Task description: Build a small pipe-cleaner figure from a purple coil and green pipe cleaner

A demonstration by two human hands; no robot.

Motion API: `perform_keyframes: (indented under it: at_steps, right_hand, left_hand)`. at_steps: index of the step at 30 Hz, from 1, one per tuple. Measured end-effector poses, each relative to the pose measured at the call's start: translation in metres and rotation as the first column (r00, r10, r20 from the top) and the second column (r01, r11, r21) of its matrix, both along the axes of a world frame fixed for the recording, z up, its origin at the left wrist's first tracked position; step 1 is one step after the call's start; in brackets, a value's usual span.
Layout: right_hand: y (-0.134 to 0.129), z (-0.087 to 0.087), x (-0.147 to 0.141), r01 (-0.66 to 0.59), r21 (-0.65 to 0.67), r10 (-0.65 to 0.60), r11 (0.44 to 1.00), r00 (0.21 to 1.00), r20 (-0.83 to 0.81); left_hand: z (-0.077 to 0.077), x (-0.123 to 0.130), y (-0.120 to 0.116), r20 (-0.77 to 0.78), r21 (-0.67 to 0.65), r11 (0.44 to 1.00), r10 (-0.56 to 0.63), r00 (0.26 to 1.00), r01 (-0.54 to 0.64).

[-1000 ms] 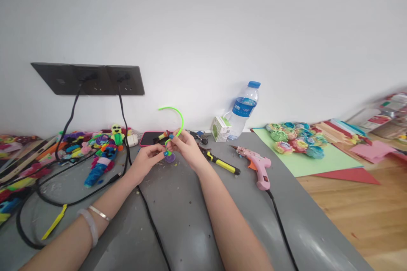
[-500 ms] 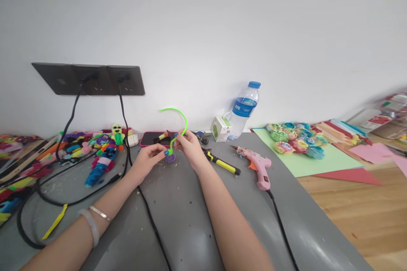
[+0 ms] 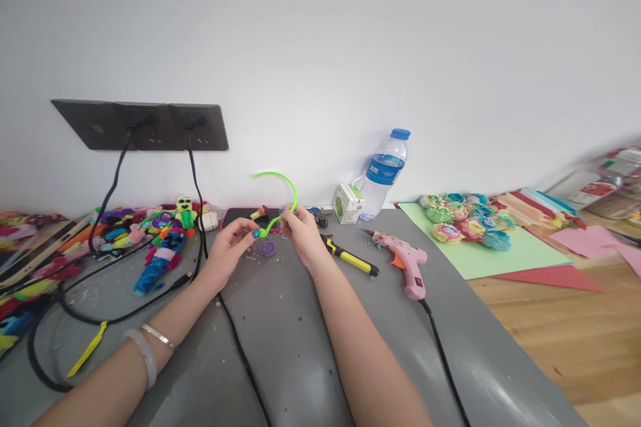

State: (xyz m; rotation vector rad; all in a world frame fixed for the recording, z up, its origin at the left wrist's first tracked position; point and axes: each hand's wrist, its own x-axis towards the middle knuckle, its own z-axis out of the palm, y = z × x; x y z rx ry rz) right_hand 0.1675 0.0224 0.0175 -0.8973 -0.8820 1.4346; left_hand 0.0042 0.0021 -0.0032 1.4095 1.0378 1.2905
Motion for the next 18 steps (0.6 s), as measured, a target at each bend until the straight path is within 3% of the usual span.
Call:
perform_keyframes:
  at_steps: [10,18]
  right_hand:
    - [0.0001,-0.002,-0.0007,-0.044,-0.009,0.044,0.999,0.999,0.019]
    - [-0.0036,0.0012,-0.0005,-0.128,-0.035,0.129,0.991,0.991,0.019]
  left_hand:
    - [0.0014,0.0012,-0.001,-0.074,0.041,0.998,-0.037,0.997,0.041]
    - [-0.0002,0.0011,0.0,-0.123,0.055,0.998,0.009,0.992,-0.002]
